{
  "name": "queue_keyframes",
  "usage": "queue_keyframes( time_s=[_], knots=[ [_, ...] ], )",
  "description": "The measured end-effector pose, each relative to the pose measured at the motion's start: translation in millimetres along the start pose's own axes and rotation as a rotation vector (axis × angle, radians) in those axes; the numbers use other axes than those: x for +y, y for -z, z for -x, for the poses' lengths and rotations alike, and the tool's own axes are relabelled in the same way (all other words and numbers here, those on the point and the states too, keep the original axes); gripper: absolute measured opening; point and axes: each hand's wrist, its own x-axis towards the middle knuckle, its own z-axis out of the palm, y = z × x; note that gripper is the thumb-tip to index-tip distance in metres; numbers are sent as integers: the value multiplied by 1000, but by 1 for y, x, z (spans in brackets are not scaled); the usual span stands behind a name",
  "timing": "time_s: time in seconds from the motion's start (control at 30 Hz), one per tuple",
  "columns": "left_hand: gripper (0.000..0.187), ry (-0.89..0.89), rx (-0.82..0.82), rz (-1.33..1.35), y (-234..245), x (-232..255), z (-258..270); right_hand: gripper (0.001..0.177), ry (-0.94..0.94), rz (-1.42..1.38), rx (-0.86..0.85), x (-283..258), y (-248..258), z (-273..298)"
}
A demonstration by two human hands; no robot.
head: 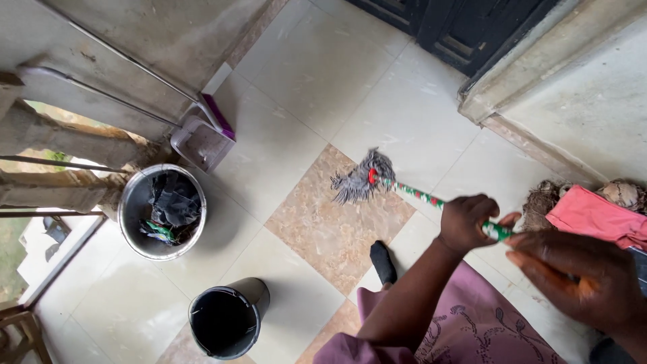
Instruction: The person mops a tiled floor, moving a table and chair to reach the area underneath. They rinse the mop in a bucket of water and wring the mop head out by hand before continuing to mop.
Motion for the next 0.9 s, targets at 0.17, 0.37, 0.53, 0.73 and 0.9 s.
queue_keyframes(
  time_s=[0.17, 0.37, 0.53, 0.73, 0.9],
  knots=[
    [41, -84, 69, 1, 11, -34, -45, 21, -72, 22, -25, -6, 1, -57],
    [35, -38, -6, -21, 6, -69, -73, 15, -5, 117, 38, -10, -10, -92],
    [35, 10, 66, -55, 16, -93, -107, 14, 78, 130, 128, 9, -35, -133],
    [25, 94, 93, -70, 12, -137, -149, 8, 120, 163, 229, 62, -68, -186],
    [18, 202, 168, -117, -4, -186, -193, 10, 166, 186, 252, 115, -80, -255]
  ],
)
